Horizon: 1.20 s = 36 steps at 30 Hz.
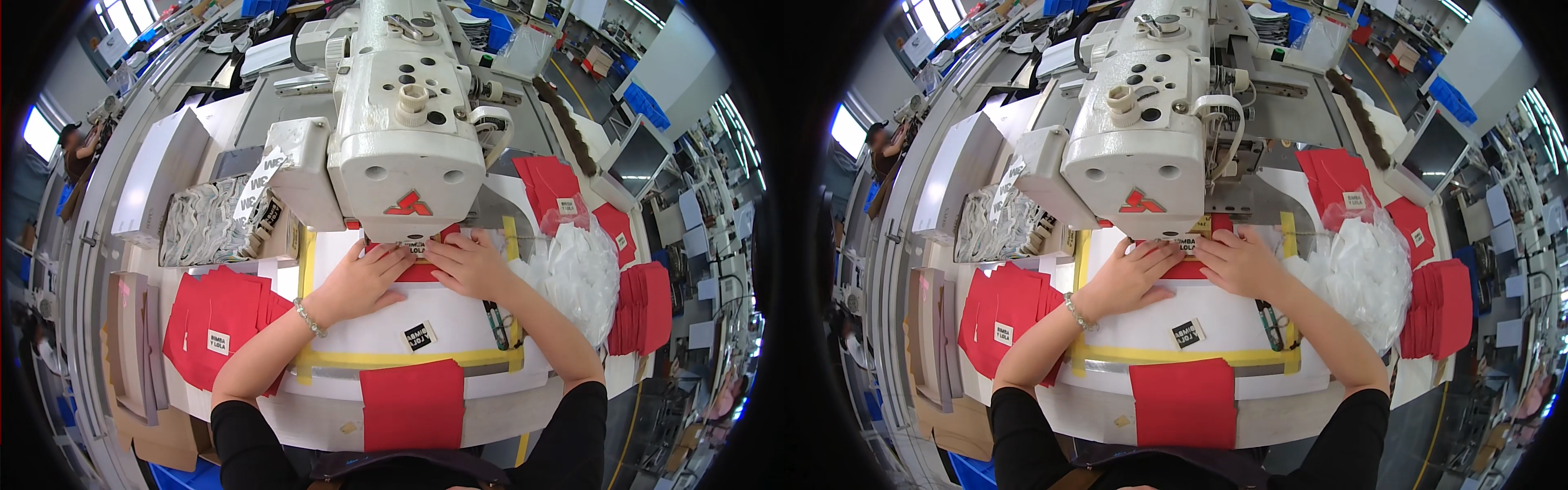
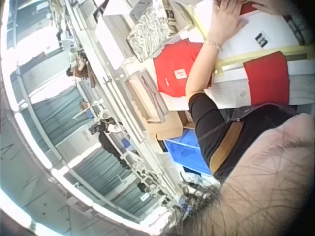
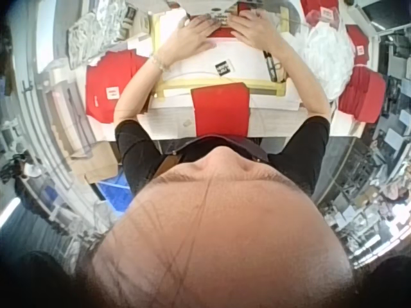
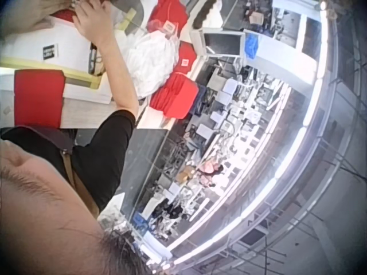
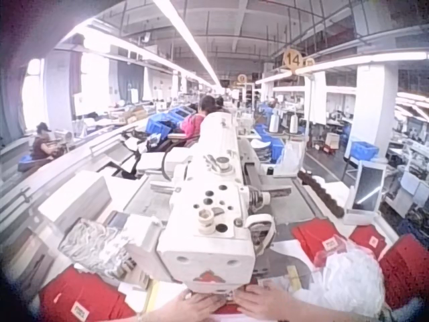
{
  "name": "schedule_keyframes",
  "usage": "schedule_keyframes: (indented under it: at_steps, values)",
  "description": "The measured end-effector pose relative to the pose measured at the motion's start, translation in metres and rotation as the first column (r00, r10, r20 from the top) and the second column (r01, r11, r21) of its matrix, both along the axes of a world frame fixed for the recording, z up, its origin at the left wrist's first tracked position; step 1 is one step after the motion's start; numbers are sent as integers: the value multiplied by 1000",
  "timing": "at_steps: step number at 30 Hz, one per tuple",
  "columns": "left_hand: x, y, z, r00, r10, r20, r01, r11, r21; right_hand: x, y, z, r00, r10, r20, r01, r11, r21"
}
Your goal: The person sews white rectangular labels onto red fabric pieces using an industrial sewing machine. They pick up a red fabric piece, place it under the needle, position a label, and sew it in place. After sewing, they cut the thread with scissors and move the finished piece to a stack on the left.
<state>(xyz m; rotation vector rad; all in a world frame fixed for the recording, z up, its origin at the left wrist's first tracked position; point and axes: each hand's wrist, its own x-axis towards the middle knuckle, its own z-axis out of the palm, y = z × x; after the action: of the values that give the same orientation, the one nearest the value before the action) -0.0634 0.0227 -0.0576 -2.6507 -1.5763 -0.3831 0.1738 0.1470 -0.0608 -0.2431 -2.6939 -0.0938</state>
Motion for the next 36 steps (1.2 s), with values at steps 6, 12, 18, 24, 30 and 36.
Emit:
schedule_keyframes:
  at_steps: [6,12,18,24,30,36]
  values:
    - [10,-9,4,999,45,-11,-45,998,39,2,-9,-5,1000,20,-23,-22,997,-76]
    - [7,-8,7,996,41,75,-41,999,-5,-5,-10,-3,1000,-6,23,10,987,-163]
    - [-17,0,-1,965,249,83,-240,965,-104,-24,-5,-1,1000,16,-12,-19,931,-365]
    - [-12,2,-7,974,223,49,-225,974,39,-29,-9,-4,1000,13,3,-11,920,-393]
    - [-7,3,-5,968,245,55,-246,969,24,-21,-7,-2,1000,-14,6,15,896,-444]
    - [-8,1,-7,968,252,10,-252,964,84,-28,-12,0,1000,3,7,0,905,-424]
